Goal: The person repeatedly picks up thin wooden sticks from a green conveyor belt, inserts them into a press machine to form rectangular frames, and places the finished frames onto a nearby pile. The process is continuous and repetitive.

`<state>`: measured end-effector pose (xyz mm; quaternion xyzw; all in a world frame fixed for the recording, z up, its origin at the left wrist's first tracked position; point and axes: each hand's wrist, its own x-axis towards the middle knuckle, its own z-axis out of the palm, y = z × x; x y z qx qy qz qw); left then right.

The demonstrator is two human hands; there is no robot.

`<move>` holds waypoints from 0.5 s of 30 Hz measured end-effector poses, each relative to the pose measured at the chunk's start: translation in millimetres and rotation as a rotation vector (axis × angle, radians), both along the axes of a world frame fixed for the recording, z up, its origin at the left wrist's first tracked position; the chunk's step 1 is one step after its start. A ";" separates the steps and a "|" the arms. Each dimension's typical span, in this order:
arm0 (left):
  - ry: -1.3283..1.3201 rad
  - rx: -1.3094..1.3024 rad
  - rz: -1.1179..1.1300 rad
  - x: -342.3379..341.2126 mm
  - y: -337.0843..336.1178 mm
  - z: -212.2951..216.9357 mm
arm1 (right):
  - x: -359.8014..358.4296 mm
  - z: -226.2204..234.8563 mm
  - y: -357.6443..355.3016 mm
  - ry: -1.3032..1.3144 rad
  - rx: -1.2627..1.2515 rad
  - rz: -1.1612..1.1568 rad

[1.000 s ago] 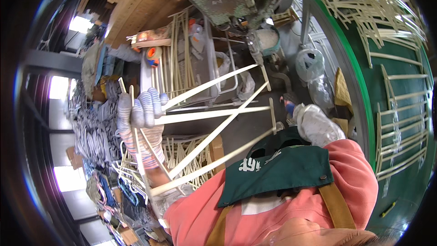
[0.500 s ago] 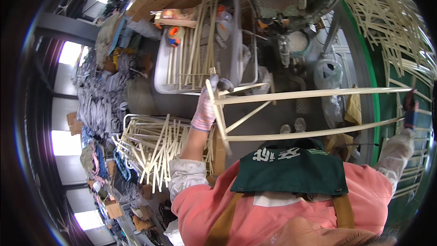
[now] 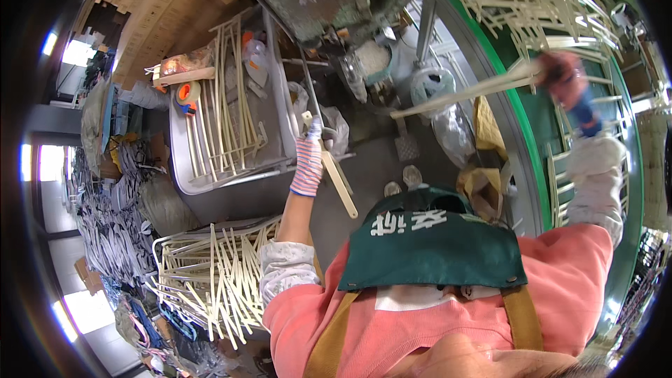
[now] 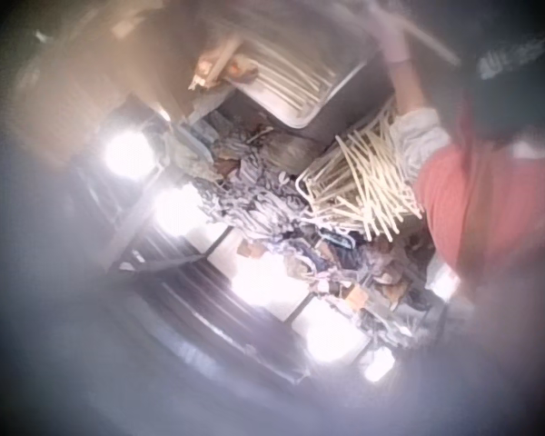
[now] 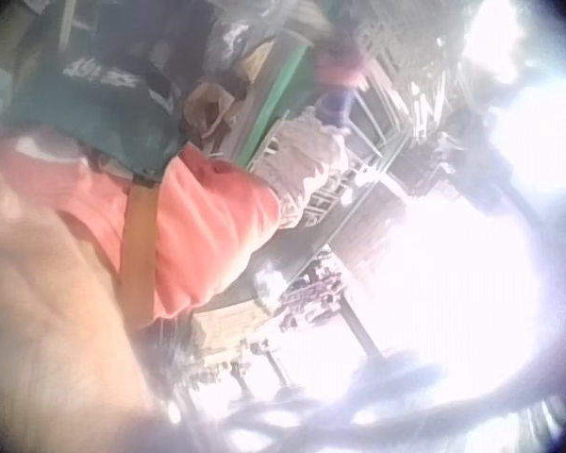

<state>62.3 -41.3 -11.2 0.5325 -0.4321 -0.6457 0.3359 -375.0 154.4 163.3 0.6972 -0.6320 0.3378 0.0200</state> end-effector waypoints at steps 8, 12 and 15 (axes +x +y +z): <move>0.212 0.007 0.153 -76.6 -11.7 39.4 | 109.6 -90.2 -136.4 0.632 -0.282 0.970; 0.251 0.120 0.203 -101.2 -16.0 34.9 | 124.3 -118.9 -144.9 0.550 -0.436 1.103; 0.091 -0.001 0.182 -110.4 -16.3 37.1 | 129.2 -131.3 -143.4 0.625 -0.347 1.061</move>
